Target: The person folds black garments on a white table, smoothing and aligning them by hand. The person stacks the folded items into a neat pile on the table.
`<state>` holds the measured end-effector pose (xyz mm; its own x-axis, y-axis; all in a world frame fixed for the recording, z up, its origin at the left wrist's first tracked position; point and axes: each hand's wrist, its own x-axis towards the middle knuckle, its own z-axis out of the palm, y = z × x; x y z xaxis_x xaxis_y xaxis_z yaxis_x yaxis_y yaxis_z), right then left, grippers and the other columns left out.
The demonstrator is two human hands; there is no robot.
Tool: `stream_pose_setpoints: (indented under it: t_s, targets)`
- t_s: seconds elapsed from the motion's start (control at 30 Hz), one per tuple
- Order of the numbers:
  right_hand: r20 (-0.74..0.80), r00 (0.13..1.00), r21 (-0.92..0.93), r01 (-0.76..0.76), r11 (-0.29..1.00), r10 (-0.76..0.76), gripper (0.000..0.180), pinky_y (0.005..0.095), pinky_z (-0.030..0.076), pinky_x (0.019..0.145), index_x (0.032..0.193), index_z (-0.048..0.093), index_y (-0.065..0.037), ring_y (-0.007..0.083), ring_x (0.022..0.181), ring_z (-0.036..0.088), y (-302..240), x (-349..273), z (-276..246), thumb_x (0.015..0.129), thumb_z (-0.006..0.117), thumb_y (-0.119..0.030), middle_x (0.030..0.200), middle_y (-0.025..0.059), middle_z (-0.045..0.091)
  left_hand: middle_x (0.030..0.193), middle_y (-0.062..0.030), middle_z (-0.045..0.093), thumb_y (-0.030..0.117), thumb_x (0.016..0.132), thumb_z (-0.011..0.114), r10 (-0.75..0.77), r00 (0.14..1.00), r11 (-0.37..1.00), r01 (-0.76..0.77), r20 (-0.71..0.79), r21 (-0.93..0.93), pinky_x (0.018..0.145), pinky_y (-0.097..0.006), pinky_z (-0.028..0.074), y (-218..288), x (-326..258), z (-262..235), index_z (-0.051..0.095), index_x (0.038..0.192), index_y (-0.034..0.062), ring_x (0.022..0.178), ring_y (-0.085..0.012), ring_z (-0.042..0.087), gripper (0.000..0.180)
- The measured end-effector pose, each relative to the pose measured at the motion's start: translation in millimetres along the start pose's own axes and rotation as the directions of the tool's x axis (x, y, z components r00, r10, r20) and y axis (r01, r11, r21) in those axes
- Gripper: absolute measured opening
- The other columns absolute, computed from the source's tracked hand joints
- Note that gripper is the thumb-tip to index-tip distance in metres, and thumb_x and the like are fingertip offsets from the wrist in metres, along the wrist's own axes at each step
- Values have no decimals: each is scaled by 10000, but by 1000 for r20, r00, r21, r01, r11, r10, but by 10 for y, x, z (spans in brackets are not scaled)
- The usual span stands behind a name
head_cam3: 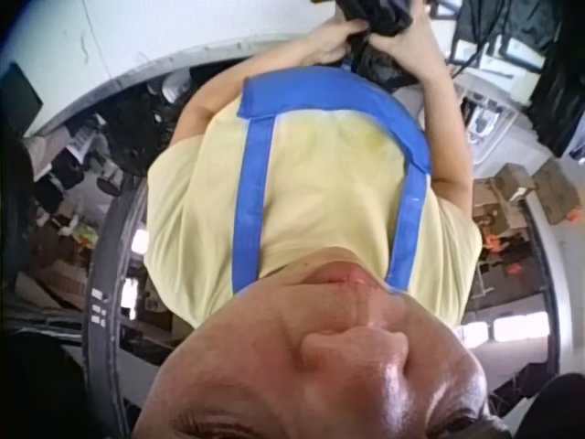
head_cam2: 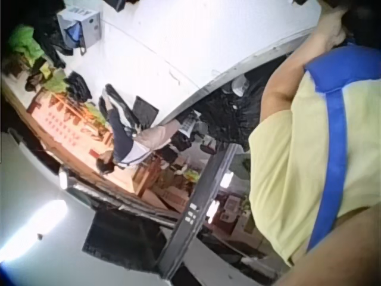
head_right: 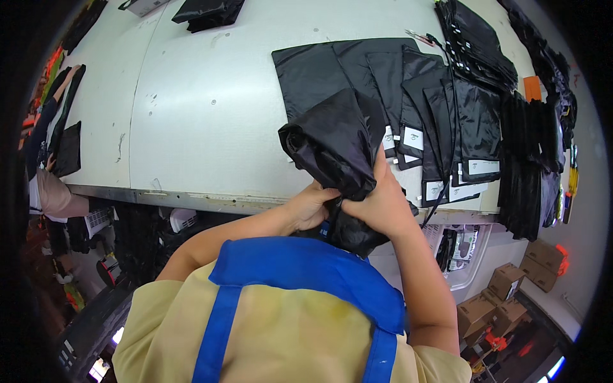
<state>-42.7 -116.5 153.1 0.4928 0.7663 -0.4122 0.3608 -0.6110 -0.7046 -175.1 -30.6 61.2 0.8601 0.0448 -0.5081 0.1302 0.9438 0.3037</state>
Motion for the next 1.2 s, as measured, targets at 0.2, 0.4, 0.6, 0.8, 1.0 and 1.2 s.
stream_pose_setpoints:
  t_s: [0.2, 0.4, 0.6, 0.8, 1.0, 1.2]
  targets:
    - [193, 980, 147, 9, 989, -38, 1116, 351, 353, 1045, 1430, 224, -20, 286, 1281, 412, 167, -92, 172, 525, 858, -180, 1449, 201, 287, 1486, -98, 219, 289, 857, 668, -12, 1000, 993, 14, -24, 120, 1062, -459, 320, -65, -66, -22, -88, 1448, 221, 1360, -266, 256, 962]
    - [-46, 997, 30, -61, 998, 63, 934, 382, 477, 870, 1402, 289, -51, 370, 1015, 604, 413, -55, 299, 604, 764, -151, 1050, 209, 622, 1299, -146, 440, 72, 831, 603, -183, 980, 948, 154, 82, 277, 949, -528, 431, 391, -238, -433, 101, 1466, 131, 1184, -318, 486, 812]
    - [384, 803, -471, 595, 651, -456, 815, 414, 467, 720, 1371, 323, -11, 350, 762, 589, -38, -220, 126, 631, 660, -71, 821, 175, 575, 1276, -142, 536, 312, 867, 575, -86, 994, 922, 52, 71, 385, 1024, -379, 395, 1254, -69, -454, 400, 1360, 14, 1148, -242, 539, 602]
    - [325, 944, -411, 200, 889, -62, 1003, 435, 480, 685, 1432, 169, -1, 381, 731, 606, 124, -356, 1, 600, 719, -105, 769, 223, 599, 1112, -109, 655, -26, 690, 673, 38, 919, 568, -343, 392, 748, 1000, -362, 407, 1183, -341, -161, 688, 993, 27, 1098, -228, 582, 308]
    - [426, 899, -456, 309, 835, -101, 598, 440, 461, 863, 1148, 465, -11, 389, 863, 597, 278, -265, 2, 628, 719, -161, 822, 222, 609, 1121, -109, 653, 25, 794, 577, 51, 867, 652, -405, 496, 642, 990, -346, 406, 1115, -294, -311, 671, 1077, 39, 1123, -238, 570, 298]
    - [154, 983, -421, 157, 893, -100, 717, 464, 367, 1033, 1215, 445, -34, 427, 966, 566, 482, -229, -174, 598, 774, -193, 948, 254, 607, 1068, -77, 608, 267, 829, 663, 655, 691, -297, -137, 307, 945, 783, -304, 452, 1066, 652, -492, 532, 1279, 166, 883, -195, 568, 479]
